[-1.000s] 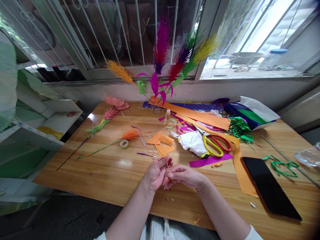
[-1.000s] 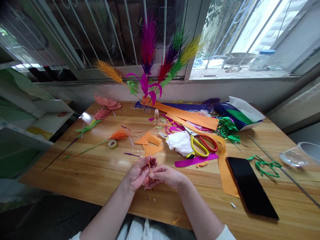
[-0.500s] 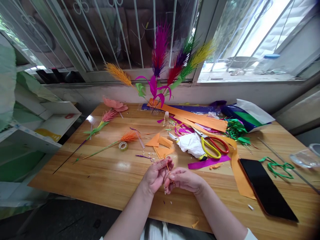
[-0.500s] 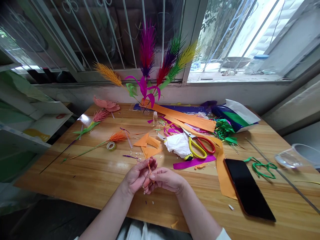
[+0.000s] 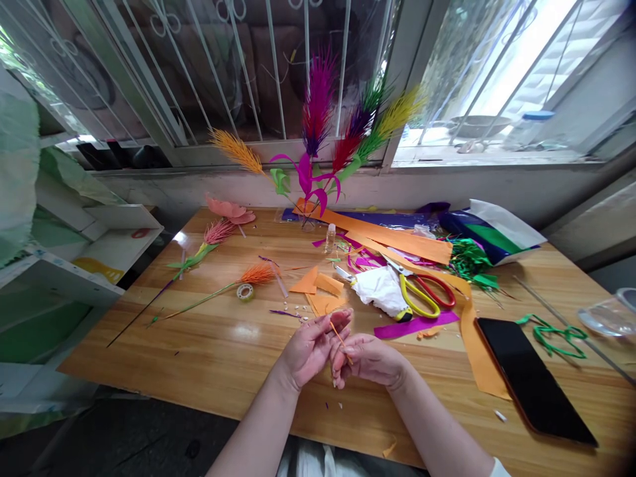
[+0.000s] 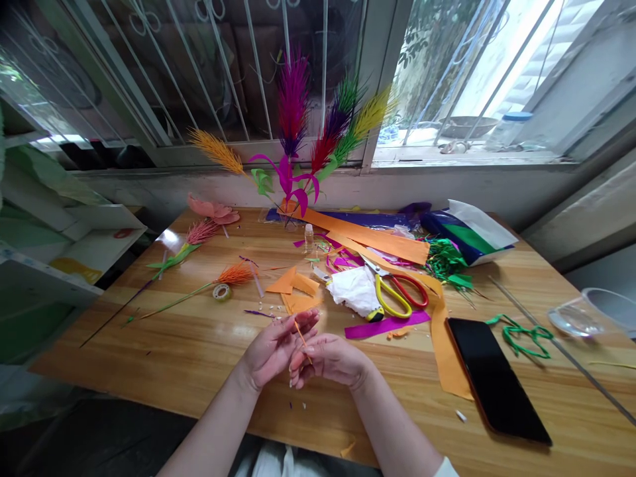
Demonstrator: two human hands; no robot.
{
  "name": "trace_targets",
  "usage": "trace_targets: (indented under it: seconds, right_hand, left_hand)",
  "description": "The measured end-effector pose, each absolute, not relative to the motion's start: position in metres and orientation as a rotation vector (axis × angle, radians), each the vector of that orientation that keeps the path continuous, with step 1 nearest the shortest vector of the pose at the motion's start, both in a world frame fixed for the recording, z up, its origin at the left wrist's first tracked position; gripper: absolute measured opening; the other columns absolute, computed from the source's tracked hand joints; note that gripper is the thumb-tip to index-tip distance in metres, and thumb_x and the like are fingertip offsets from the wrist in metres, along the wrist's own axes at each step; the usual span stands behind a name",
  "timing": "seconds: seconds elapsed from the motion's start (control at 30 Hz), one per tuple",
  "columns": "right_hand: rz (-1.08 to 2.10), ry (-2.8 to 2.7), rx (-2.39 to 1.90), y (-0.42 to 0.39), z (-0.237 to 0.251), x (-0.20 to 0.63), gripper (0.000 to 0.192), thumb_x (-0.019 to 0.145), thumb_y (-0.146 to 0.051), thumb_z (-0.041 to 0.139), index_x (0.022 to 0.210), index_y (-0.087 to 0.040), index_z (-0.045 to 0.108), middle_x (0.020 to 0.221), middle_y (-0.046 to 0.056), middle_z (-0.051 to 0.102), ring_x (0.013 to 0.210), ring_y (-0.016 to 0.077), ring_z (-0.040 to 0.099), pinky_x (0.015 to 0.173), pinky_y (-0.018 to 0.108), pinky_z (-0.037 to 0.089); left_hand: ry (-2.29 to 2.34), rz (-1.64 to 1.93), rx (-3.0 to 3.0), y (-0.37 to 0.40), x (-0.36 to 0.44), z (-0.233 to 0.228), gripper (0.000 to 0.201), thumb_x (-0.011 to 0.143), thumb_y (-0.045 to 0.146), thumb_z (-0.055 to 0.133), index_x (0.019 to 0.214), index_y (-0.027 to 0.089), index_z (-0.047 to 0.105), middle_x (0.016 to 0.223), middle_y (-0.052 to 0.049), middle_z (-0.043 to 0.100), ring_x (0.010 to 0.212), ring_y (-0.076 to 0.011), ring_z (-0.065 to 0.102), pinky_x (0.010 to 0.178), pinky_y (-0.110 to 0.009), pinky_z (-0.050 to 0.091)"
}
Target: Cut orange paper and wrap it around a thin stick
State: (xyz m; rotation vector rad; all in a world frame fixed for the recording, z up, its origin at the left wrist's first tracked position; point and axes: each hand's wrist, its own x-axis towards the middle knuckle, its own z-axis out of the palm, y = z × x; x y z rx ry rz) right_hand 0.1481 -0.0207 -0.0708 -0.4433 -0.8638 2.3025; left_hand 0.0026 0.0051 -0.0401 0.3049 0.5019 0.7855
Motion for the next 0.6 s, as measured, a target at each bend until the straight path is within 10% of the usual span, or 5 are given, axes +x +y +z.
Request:
trace_targets:
  seconds: [0.33,0.6]
  right_hand:
    - [2.327,-0.949,-0.557,-0.0205,-0.0683,0.1468,0.028,0.079,-0.028,0.052,0.082,-0.003,0.064,0.076,0.014,0.066,0.071,0.0173,0.062,0.069,0.029,0.045]
    - [2.307,-0.881,-0.495,-0.0194,-0.0712,0.1486,0.028,0.077,-0.028,0.053,0.080,-0.003,0.065,0.074,0.013,0.066,0.067,0.0172,0.062,0.067,0.030,0.045]
  left_hand:
    - [0.665,0.851,0.024,0.0058,0.0087,-0.0500,0.004,0.070,0.013,0.060,0.072,0.011,0.064,0.079,-0.004,0.064,0.077,-0.0081,0.059,0.080,-0.018,0.043]
    - [0.510,0.850,0.216,0.0065,0.0007,-0.0476,0.015,0.075,0.016,0.054,0.084,0.008,0.063,0.105,-0.013,0.060,0.106,-0.0191,0.050,0.095,-0.031,0.035]
